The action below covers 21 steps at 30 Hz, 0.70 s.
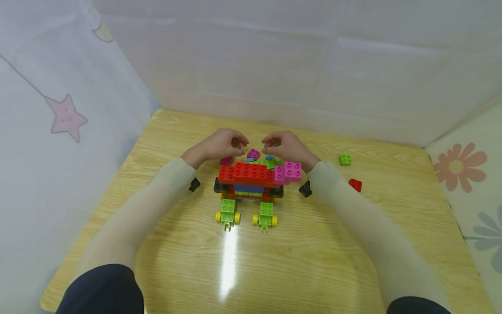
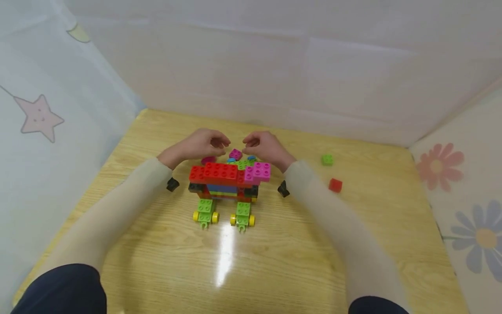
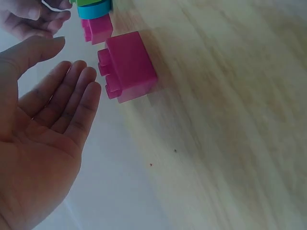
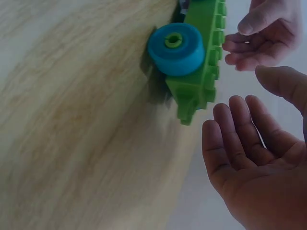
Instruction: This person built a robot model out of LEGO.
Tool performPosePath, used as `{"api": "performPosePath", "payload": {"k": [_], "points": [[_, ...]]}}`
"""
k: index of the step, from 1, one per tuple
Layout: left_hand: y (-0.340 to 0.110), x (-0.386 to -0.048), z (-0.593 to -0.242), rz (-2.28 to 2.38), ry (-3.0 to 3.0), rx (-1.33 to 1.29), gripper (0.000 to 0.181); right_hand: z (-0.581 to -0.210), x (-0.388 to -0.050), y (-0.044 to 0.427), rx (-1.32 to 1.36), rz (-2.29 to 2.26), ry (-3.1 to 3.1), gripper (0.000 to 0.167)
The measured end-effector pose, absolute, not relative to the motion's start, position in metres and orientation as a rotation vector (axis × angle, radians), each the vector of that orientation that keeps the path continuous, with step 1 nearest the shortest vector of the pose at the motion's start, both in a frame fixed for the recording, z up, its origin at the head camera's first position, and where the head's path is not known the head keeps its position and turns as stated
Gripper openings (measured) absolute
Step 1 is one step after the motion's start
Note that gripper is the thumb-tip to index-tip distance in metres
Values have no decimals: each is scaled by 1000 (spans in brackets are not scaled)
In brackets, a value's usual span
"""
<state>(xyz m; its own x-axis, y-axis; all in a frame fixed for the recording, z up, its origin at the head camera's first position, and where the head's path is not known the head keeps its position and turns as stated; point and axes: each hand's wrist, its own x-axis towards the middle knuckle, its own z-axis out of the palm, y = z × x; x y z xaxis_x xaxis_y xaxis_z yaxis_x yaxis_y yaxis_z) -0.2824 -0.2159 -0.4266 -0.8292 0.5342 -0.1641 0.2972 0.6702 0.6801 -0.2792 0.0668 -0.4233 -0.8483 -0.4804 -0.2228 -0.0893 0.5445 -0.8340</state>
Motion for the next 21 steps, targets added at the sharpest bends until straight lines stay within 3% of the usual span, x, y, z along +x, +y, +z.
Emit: {"api": "performPosePath", "payload": {"k": [14, 21], "points": [[-195, -297, -438, 758, 2456, 729, 45, -419, -272, 69, -455, -1233, 2403, 43], [-197, -298, -439, 712, 2549, 743, 36, -406, -268, 77, -431, -1292, 2390, 40]]}}
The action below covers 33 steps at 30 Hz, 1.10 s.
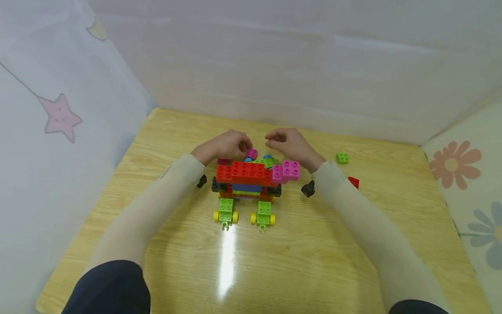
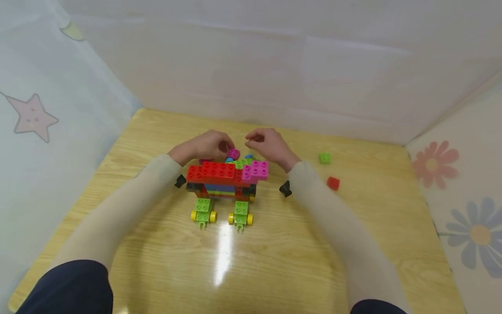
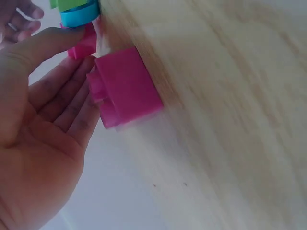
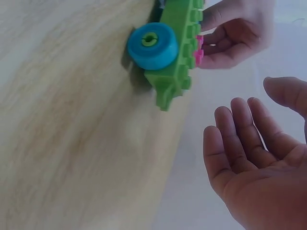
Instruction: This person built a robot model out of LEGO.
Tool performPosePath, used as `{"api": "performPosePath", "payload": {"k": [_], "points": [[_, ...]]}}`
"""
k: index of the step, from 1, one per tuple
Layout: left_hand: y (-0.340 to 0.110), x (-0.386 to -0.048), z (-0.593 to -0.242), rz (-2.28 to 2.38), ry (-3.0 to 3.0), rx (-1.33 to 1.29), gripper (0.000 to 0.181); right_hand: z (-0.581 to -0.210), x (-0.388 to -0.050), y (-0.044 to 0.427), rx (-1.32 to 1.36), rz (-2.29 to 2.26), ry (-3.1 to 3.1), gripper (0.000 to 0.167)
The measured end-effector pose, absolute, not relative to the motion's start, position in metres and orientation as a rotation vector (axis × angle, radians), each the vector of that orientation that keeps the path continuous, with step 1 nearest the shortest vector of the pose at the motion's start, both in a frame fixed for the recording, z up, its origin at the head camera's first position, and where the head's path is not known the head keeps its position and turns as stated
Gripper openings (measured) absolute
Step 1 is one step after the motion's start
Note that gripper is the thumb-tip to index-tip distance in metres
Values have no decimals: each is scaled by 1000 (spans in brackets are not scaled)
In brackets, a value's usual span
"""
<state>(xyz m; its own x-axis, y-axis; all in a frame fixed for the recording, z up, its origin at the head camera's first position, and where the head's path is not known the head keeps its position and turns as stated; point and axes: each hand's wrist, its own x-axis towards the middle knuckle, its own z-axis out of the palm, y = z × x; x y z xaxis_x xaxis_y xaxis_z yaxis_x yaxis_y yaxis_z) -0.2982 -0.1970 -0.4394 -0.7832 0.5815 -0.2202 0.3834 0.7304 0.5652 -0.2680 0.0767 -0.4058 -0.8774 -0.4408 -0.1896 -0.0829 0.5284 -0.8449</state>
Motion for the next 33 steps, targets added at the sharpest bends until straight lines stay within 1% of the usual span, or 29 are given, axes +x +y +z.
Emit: {"api": "performPosePath", "payload": {"k": [6, 16, 20, 24, 33], "points": [[-222, -281, -426, 938, 2618, 604, 32, -391, -266, 83, -469, -1314, 2384, 38], [-268, -222, -385, 1162, 2737, 541, 32, -341, -254, 81, -673, -1234, 2410, 35], [-275, -195, -368, 1263, 2750, 522, 31, -322, -244, 71, -730, -1166, 2399, 33], [-279, -171, -356, 1382, 2701, 569, 32, -303, -235, 57, -820, -1093, 2360, 32], [-277, -138, -346, 1603, 2587, 619, 29, -270, -215, 38, -1010, -852, 2312, 33]]}}
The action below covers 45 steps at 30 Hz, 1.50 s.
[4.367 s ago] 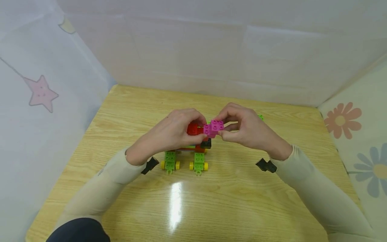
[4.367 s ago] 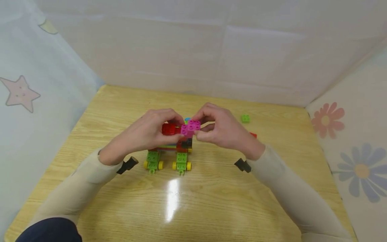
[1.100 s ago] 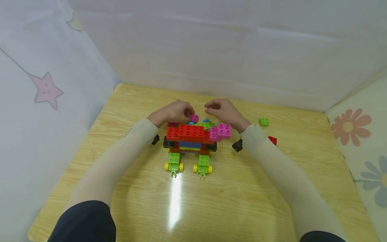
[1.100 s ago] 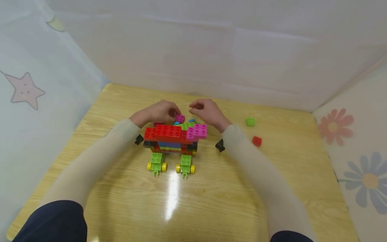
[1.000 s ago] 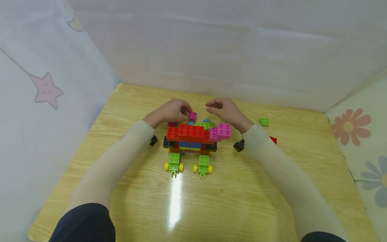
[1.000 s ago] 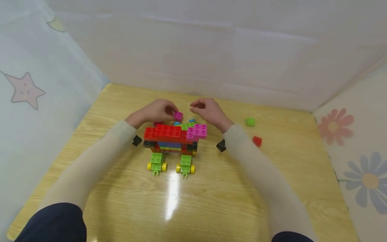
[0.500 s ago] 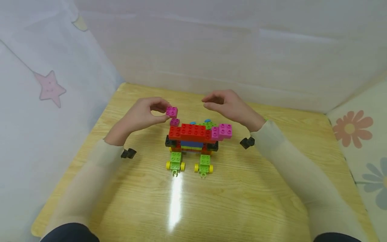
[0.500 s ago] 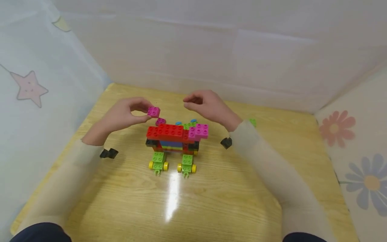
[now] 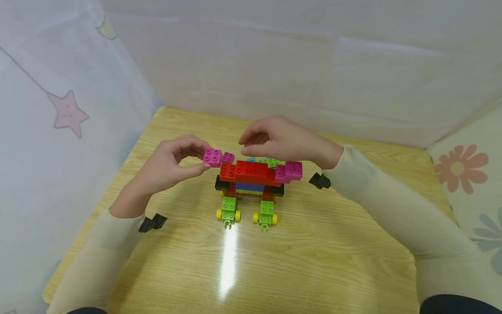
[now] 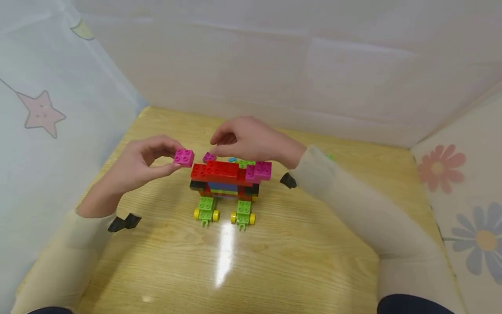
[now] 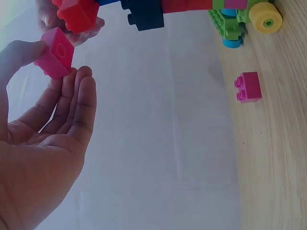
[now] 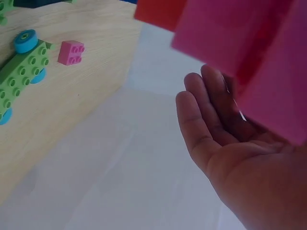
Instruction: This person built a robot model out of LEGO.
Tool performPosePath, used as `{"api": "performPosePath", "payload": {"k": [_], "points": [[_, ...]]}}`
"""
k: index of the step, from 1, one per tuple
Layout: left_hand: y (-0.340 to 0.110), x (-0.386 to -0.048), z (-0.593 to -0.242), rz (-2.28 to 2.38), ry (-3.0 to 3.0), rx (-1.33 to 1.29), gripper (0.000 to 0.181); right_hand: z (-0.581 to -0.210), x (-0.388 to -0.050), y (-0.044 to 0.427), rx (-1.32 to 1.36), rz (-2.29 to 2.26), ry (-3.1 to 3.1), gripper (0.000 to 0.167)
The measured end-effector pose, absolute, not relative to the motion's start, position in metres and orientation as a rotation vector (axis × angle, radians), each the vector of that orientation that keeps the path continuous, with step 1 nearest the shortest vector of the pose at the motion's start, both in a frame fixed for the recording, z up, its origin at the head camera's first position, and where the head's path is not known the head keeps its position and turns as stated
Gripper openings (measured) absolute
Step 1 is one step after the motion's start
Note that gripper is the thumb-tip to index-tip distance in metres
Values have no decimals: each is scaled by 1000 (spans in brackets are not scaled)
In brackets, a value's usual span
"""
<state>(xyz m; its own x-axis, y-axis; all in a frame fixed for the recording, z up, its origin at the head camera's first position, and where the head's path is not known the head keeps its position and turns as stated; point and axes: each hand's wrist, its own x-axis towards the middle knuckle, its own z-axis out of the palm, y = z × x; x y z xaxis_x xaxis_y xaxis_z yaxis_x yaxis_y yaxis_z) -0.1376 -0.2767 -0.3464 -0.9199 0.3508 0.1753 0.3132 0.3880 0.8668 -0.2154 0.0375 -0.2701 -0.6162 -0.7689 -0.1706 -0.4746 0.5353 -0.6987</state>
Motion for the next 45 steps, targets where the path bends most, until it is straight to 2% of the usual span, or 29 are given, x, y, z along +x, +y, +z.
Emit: {"api": "performPosePath", "payload": {"k": [8, 18, 29, 45], "points": [[-270, -130, -341, 1565, 2584, 660, 30, -265, -204, 36, -1151, -683, 2304, 39], [-268, -130, -339, 1463, 2614, 686, 29, -264, -194, 30, -1147, -585, 2315, 47], [-266, -129, -338, 1395, 2668, 778, 31, -269, -194, 29, -1107, -588, 2319, 36], [-265, -127, -337, 1302, 2772, 859, 32, -270, -188, 32, -1055, -653, 2363, 32]]}}
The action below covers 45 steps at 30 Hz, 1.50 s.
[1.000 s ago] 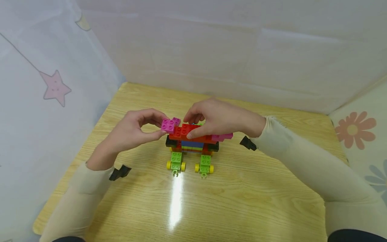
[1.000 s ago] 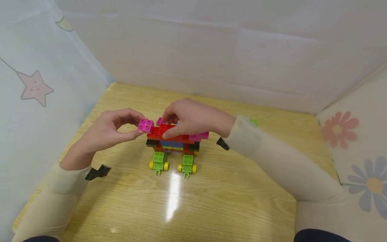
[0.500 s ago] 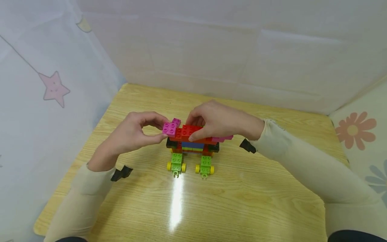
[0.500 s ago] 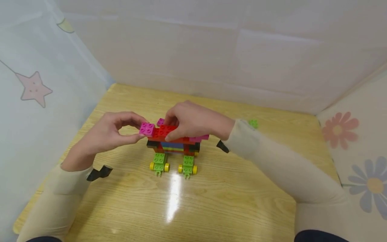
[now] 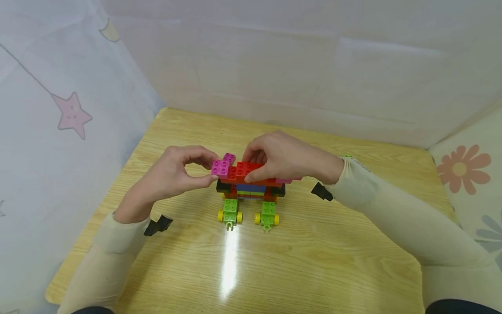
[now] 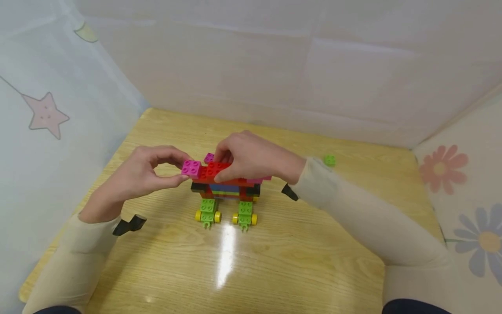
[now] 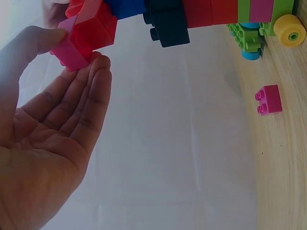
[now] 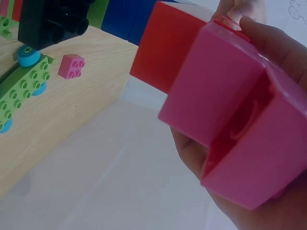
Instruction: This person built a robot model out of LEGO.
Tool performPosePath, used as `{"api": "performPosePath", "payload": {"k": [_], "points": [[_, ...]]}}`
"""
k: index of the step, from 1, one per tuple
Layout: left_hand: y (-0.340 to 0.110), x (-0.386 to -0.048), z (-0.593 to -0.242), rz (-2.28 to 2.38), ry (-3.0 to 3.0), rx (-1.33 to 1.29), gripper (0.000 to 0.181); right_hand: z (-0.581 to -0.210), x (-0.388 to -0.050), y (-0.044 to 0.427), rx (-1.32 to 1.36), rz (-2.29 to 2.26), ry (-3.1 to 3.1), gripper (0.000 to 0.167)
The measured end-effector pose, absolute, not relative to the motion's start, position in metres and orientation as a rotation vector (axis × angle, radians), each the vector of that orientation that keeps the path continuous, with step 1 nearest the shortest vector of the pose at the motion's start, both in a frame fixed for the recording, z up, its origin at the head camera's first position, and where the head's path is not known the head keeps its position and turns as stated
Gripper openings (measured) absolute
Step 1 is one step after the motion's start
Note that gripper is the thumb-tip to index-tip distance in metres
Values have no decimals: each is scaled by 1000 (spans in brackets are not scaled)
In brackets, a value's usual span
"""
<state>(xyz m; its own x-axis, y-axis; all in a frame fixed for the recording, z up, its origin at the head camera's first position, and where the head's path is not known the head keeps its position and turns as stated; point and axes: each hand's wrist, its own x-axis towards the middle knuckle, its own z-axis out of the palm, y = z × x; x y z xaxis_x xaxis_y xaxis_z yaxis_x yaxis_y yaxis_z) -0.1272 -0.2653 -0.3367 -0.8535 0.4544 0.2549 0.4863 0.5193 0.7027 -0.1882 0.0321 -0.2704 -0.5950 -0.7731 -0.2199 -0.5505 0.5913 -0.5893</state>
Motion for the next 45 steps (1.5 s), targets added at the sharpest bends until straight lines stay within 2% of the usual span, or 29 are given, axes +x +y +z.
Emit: {"api": "performPosePath", "payload": {"k": [17, 25, 30, 37, 45], "points": [[-263, -131, -331, -1312, -2806, -767, 36, -272, -188, 41, -1019, -639, 2389, 33], [-268, -144, -346, -1395, -2848, -640, 32, -275, -186, 61, -991, -647, 2435, 35], [-274, -164, -369, -1418, -2894, -547, 33, -278, -184, 76, -954, -675, 2459, 33], [-286, -210, -410, -1393, -2965, -520, 37, -279, -180, 93, -904, -694, 2488, 35], [-286, -242, -434, -1265, -3088, -550, 41, -280, -179, 99, -900, -691, 2501, 33]]}}
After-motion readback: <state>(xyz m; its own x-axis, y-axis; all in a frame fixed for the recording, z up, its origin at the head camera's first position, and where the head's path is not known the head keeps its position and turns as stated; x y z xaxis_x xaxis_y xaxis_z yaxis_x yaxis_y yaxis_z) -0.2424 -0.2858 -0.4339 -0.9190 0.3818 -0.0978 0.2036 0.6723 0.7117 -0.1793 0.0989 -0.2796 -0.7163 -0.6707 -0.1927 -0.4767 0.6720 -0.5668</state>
